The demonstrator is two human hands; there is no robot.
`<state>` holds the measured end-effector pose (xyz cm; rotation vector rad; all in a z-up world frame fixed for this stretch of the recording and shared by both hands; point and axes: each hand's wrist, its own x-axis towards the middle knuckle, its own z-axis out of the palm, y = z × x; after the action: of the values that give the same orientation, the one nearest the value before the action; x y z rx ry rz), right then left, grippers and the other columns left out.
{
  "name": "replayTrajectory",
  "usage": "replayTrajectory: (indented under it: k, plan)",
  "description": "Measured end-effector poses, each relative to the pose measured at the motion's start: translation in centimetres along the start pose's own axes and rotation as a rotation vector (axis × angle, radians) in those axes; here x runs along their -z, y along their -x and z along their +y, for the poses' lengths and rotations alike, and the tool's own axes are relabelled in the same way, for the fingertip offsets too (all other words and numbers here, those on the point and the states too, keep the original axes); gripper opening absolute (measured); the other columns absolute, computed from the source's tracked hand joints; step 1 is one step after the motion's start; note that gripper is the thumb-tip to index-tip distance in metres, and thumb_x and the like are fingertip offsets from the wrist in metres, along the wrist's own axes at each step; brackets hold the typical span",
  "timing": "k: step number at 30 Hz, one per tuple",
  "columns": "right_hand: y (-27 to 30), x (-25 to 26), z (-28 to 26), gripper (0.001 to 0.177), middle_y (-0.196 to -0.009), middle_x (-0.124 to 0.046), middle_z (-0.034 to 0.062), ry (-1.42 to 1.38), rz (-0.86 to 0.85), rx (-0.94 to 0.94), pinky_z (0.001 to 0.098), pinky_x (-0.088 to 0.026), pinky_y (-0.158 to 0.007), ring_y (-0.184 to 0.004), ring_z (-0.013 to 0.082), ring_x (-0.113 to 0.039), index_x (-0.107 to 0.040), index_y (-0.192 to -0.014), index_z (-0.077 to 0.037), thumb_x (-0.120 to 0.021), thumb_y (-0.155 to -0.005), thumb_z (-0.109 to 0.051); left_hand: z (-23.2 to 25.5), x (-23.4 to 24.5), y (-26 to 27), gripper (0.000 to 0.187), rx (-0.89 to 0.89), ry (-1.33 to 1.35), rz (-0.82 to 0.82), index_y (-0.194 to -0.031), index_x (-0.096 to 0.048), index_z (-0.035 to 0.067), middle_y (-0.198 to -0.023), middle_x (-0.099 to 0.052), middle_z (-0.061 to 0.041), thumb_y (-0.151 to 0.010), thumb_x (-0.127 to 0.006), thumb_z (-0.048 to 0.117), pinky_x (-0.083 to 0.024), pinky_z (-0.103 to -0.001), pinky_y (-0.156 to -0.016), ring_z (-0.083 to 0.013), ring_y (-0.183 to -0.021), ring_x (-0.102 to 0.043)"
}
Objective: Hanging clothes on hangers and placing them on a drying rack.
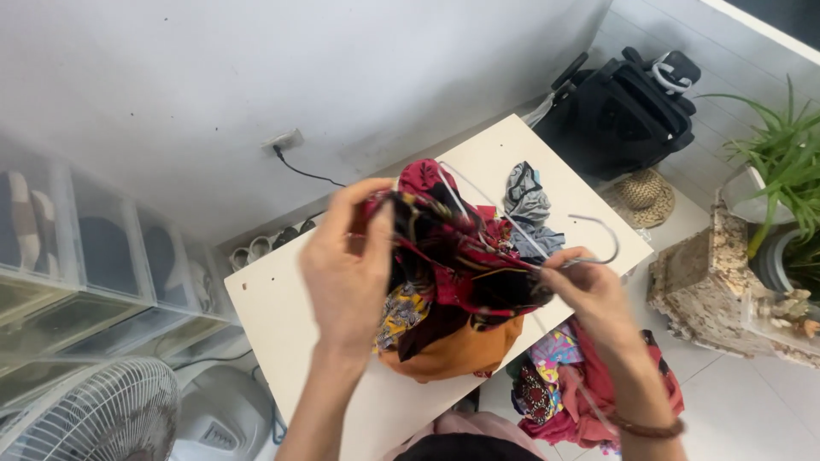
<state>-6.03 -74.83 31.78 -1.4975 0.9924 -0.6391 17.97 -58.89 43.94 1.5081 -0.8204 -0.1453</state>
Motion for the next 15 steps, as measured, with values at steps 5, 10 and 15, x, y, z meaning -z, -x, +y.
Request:
replayTrajectory:
  k: [5, 10, 15]
  plan:
    - [1.6, 5.1, -5.0, 0.012, -0.09, -0.07, 0.0035, -0.082, -0.127, 0.008, 0.0247, -0.046, -0.072, -0.081, 0.0107, -0.06, -0.066, -0.103, -0.006, -0.07, -0.093, -0.009, 4.3, 3.3, 0.3, 0.015, -0.092, -0.323, 0.076, -0.103, -0.071, 0.009, -0.094, -0.07, -0.005, -0.09, -0.075, 0.016, -0.052, -0.035, -0.073, -0.0205, -0.084, -0.065]
    - [-0.1, 5.4, -6.8, 0.014, -0.095, -0.069, 0.0023, -0.424, -0.131, 0.228, 0.0272, -0.053, -0.072, -0.085, 0.0114, -0.064, -0.062, -0.104, -0.01, -0.071, -0.094, -0.01, -0.7, 3.1, 0.7, 0.02, -0.217, -0.563, -0.044, -0.097, -0.074, 0.006, -0.098, -0.062, -0.014, -0.08, -0.08, 0.015, -0.047, -0.04, -0.082, -0.0306, -0.094, -0.058]
    - [-2.0, 2.6, -3.4, 0.022, -0.093, -0.071, 0.0033, 0.511, 0.172, 0.251, 0.0218, -0.042, -0.065, -0.076, 0.0096, -0.057, -0.064, -0.109, -0.005, -0.075, -0.093, -0.014, -13.0, 1.5, 1.3, 0.029, 0.342, -0.23, -0.37, -0.1, -0.071, 0.003, -0.081, -0.072, -0.008, -0.088, -0.072, 0.029, -0.054, -0.034, -0.07, -0.0182, -0.074, -0.069]
